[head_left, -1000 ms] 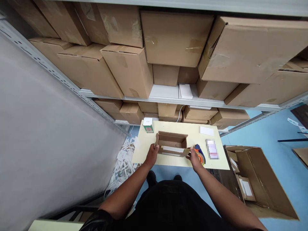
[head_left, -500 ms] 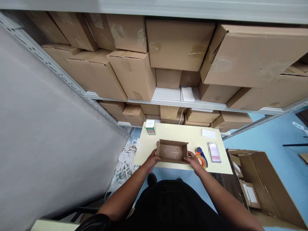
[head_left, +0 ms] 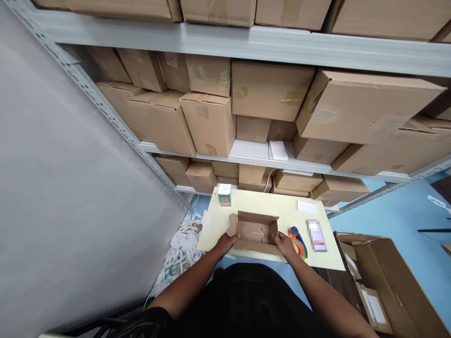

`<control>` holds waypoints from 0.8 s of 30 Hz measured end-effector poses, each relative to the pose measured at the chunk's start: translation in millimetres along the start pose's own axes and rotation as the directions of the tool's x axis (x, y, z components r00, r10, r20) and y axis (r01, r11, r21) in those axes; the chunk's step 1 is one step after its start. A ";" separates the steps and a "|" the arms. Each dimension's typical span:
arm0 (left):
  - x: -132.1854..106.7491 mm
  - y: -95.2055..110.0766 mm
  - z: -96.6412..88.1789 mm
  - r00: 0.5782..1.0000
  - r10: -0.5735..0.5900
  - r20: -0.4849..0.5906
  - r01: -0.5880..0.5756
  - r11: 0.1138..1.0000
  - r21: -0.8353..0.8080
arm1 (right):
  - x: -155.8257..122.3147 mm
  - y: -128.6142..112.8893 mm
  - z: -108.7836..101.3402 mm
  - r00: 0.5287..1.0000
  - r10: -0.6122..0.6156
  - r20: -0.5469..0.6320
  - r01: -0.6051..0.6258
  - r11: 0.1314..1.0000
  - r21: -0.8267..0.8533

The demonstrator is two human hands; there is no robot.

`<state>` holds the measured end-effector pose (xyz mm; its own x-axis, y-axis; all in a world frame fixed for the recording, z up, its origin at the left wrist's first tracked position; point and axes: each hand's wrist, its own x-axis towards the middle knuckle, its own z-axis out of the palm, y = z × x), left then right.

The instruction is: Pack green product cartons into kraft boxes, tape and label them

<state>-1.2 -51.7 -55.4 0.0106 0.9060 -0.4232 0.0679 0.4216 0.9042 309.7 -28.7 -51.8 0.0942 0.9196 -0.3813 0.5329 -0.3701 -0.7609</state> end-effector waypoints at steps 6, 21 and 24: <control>-11.5 5.0 25.0 0.989 -0.002 -0.149 -0.007 0.998 -0.061 | 19.9 12.1 -15.9 0.973 -0.210 0.091 0.220 0.968 -0.117; -192.9 -10.5 108.1 0.716 -0.027 -0.698 -0.121 0.979 -0.162 | -11.3 -45.1 -45.0 0.760 -0.393 0.518 0.484 0.874 -0.046; -241.7 -23.6 110.5 0.639 -0.044 -0.768 -0.167 0.966 -0.195 | -41.5 -57.7 -24.8 0.682 -0.428 0.593 0.544 0.839 -0.021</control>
<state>104.9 -284.9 19.3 -0.7621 0.5900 -0.2665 -0.1304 0.2633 0.9558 295.9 -42.2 21.0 -0.6621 0.7078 -0.2461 0.5162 0.1927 -0.8345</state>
